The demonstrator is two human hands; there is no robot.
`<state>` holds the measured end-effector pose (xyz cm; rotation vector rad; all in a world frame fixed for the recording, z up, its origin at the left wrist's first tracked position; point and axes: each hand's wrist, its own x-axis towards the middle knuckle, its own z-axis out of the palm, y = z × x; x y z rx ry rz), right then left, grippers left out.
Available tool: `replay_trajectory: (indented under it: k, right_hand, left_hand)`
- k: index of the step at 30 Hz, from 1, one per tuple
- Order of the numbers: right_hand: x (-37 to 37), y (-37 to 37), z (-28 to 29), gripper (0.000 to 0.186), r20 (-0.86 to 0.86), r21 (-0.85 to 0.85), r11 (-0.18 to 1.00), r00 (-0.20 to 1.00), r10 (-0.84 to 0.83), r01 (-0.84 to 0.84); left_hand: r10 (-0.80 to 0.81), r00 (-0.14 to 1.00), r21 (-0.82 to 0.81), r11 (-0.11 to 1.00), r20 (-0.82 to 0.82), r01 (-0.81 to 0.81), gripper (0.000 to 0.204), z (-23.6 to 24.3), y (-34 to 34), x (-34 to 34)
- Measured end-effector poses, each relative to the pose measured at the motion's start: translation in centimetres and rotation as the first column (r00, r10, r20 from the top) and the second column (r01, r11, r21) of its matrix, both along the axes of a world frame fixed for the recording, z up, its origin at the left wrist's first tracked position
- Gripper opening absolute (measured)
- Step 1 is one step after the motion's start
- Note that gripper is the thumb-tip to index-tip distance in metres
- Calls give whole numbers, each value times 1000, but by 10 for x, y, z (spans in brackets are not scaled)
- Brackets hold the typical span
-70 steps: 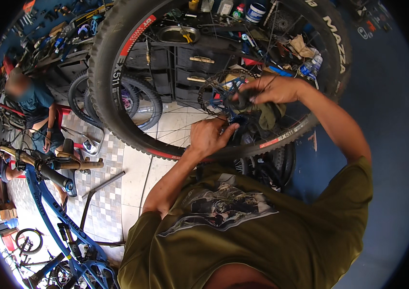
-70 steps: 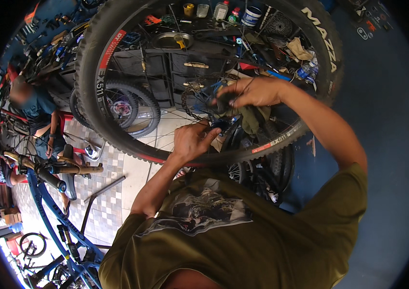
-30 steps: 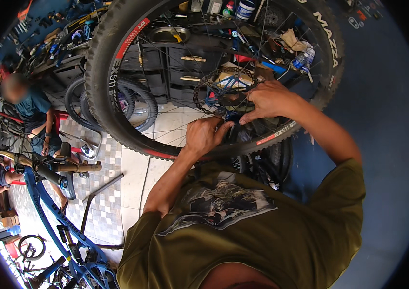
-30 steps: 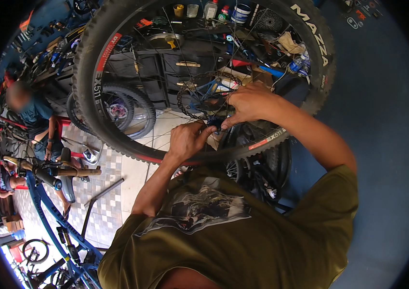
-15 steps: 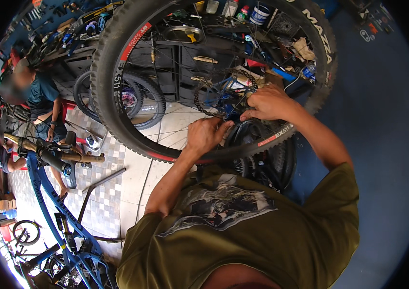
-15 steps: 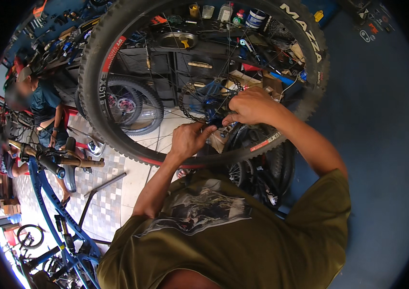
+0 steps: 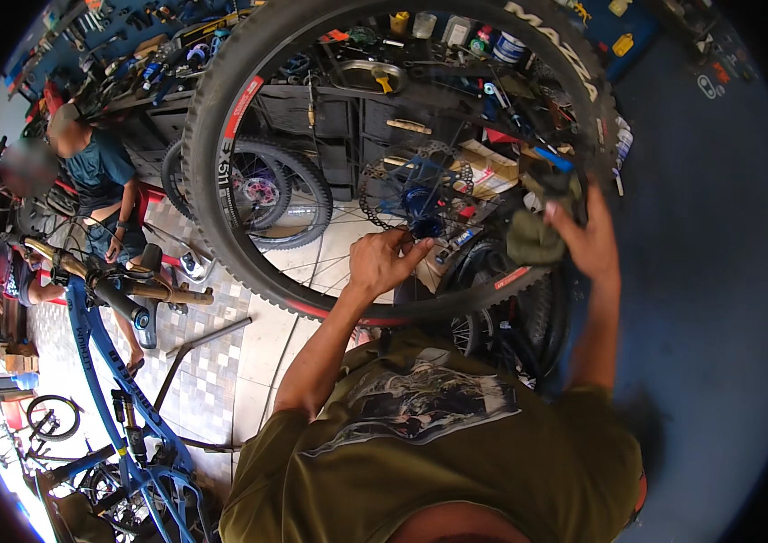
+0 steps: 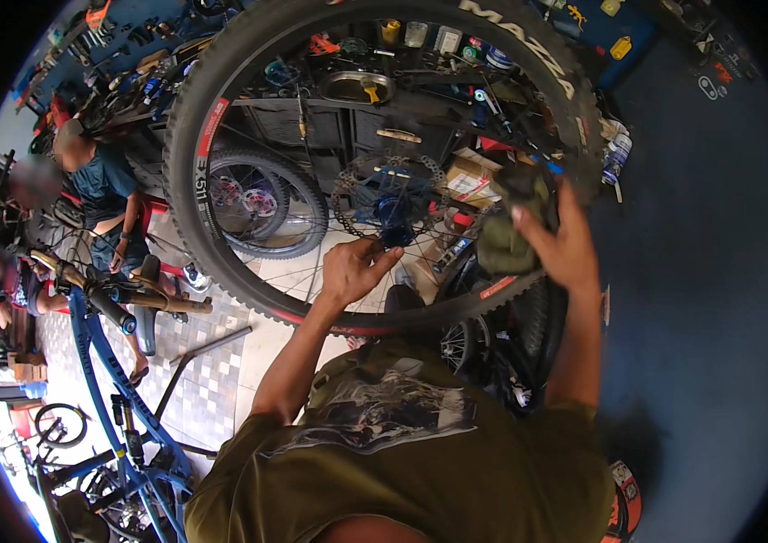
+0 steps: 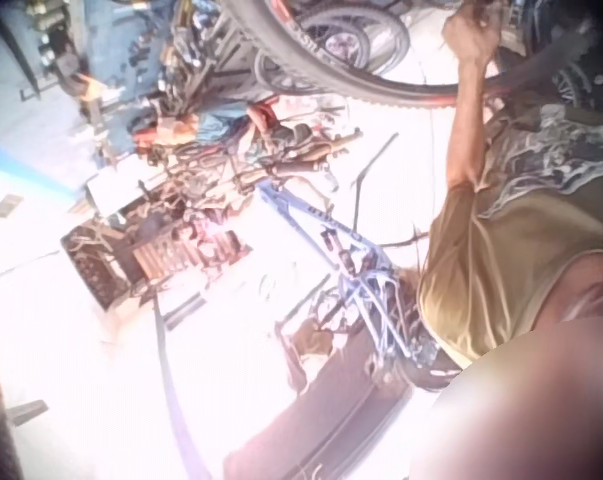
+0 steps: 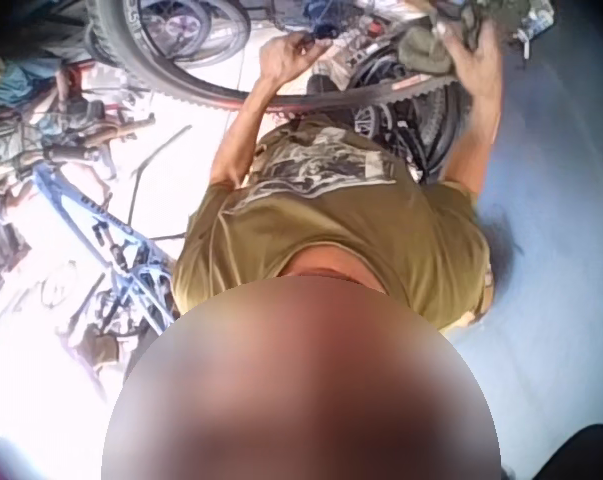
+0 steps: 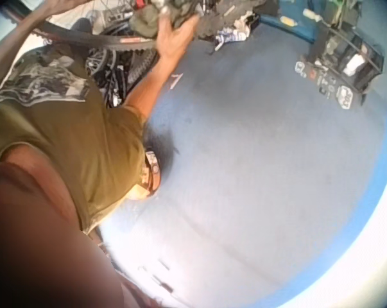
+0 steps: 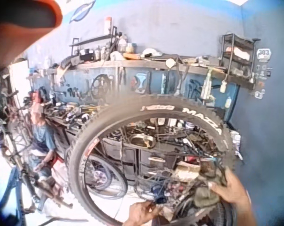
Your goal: The person cleans the rear derailleur of a bicycle with a cloth, then removes the rear wheel. They apply lubricant to a small component and use a tool to adjust the wheel's hub area before reattaching the wheel to the frame.
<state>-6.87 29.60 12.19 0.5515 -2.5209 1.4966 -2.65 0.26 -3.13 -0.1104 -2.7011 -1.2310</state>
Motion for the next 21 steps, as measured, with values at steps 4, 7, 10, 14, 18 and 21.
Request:
replay_trajectory:
  k: [4, 7, 10, 14, 18, 21]
  right_hand:
    - [37, -14, -103, 30, 258, -193, 972, 962, -85, 137]
    - [36, -63, -157, 21, -13, 39, 976, 976, -215, 216]
    - [9, -88, -173, 23, -43, 21, 998, 997, -63, 64]
    - [-13, -106, -166, 25, 376, -60, 967, 891, 253, -249]
    - [-43, -98, -230, 34, 347, 27, 938, 883, 316, -346]
    - [-27, -128, -186, 47, 339, -650, 726, 771, 540, -223]
  left_hand:
    - [110, 993, 106, 988, 53, -115, 56, -13, -15, -5]
    - [166, 982, 125, 976, 86, -176, 58, -31, -26, -7]
    - [194, 978, 134, 970, 82, -203, 58, -32, -29, -3]
    - [191, 981, 178, 965, 9, -190, 56, -36, -39, 4]
    - [141, 990, 233, 963, 6, -139, 50, -40, -46, 10]
    - [164, 986, 325, 934, -14, -150, 48, -57, -55, 18]
